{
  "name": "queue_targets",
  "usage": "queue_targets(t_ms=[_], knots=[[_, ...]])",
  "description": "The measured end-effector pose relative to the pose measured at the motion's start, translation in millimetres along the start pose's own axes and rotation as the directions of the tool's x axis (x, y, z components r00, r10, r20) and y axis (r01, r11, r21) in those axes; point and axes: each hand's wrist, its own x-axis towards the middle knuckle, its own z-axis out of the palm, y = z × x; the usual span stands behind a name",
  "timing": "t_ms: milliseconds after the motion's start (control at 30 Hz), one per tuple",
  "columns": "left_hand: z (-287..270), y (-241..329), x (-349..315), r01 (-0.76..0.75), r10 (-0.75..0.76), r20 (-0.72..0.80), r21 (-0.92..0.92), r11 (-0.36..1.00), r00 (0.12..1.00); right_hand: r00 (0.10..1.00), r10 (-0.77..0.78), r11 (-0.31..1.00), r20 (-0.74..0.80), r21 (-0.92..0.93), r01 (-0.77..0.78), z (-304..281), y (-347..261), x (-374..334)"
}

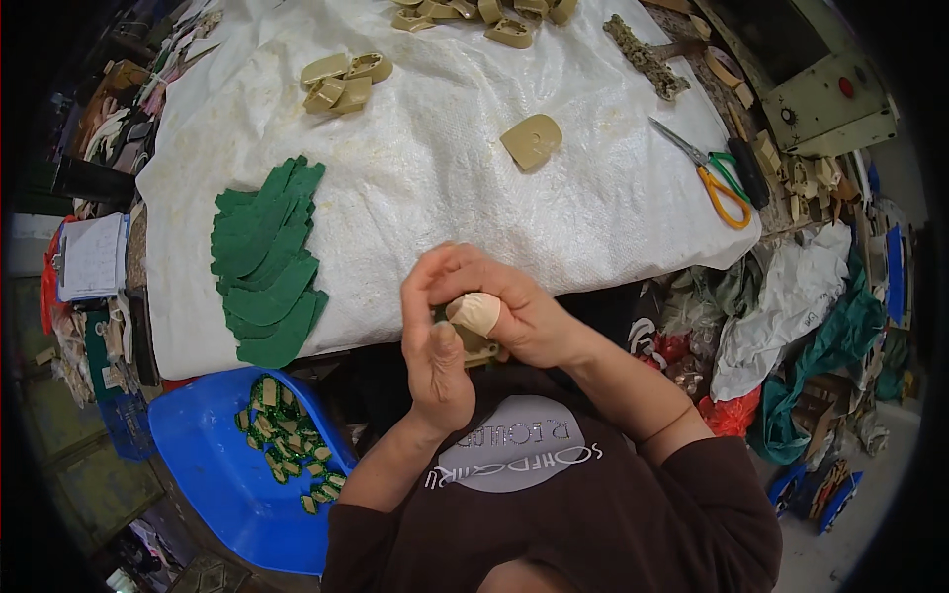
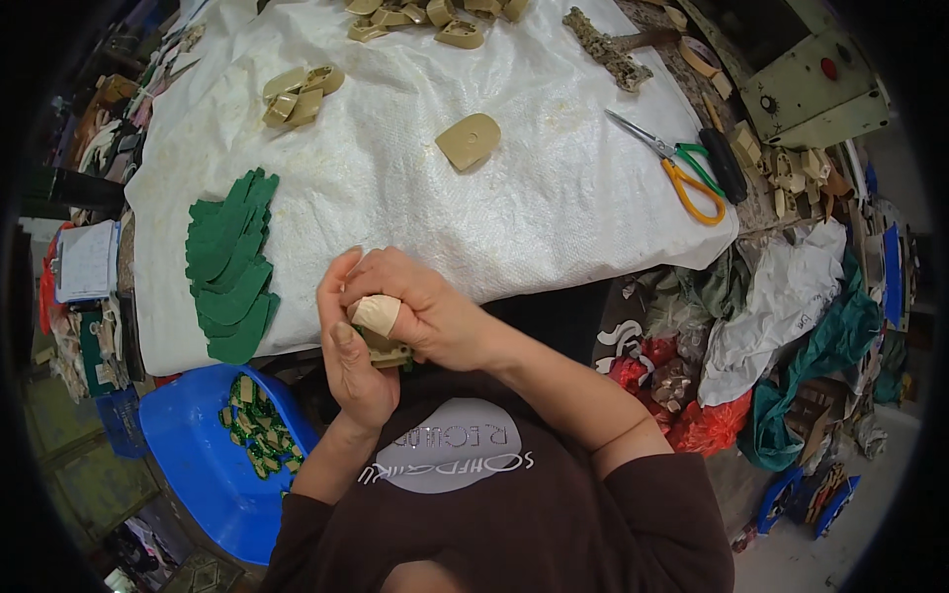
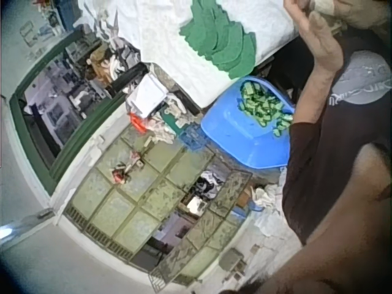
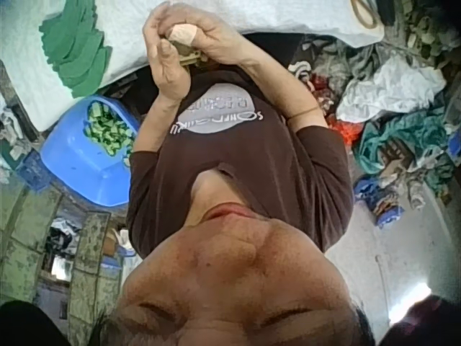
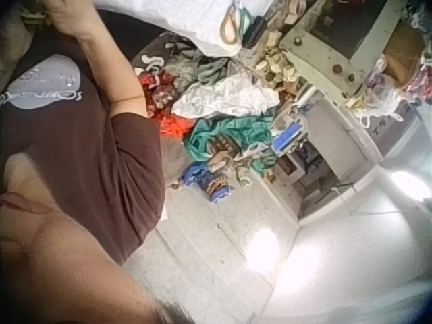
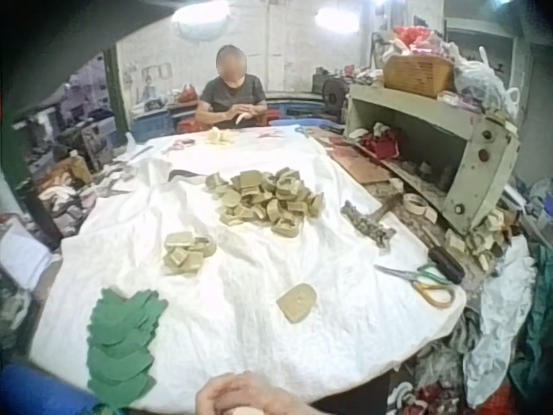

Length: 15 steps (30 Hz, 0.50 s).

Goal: The person repeatedly picks up beige plastic shoe-like parts and green foam pieces from a table. They wrap the foam around the plastic parts by hand and place the finished units into a blue bin. A second person is visible working at the same table in the background.

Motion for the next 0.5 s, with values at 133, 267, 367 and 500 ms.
queue_targets(t_ms=[133,267,367,500], knots=[[3,8,6,0.059,-0.064,-0.104,-0.049,0.997,0.993,0.992,0.091,0.981,-0.088,0.181,-0.074,15,1,-14],[3,10,7,0.075,-0.096,-0.15,-0.138,0.988,0.984,0.993,0.095,0.947,-0.068,0.314,-0.069,17,2,-16],[3,6,2,0.073,-0.095,-0.177,-0.127,0.989,0.98,0.989,-0.041,0.993,-0.141,0.108,0.056,21,3,-15],[-6,-3,-3,0.124,-0.121,-0.064,0.042,0.991,0.991,0.975,-0.082,0.996,-0.205,-0.051,0.073,23,9,-13]])
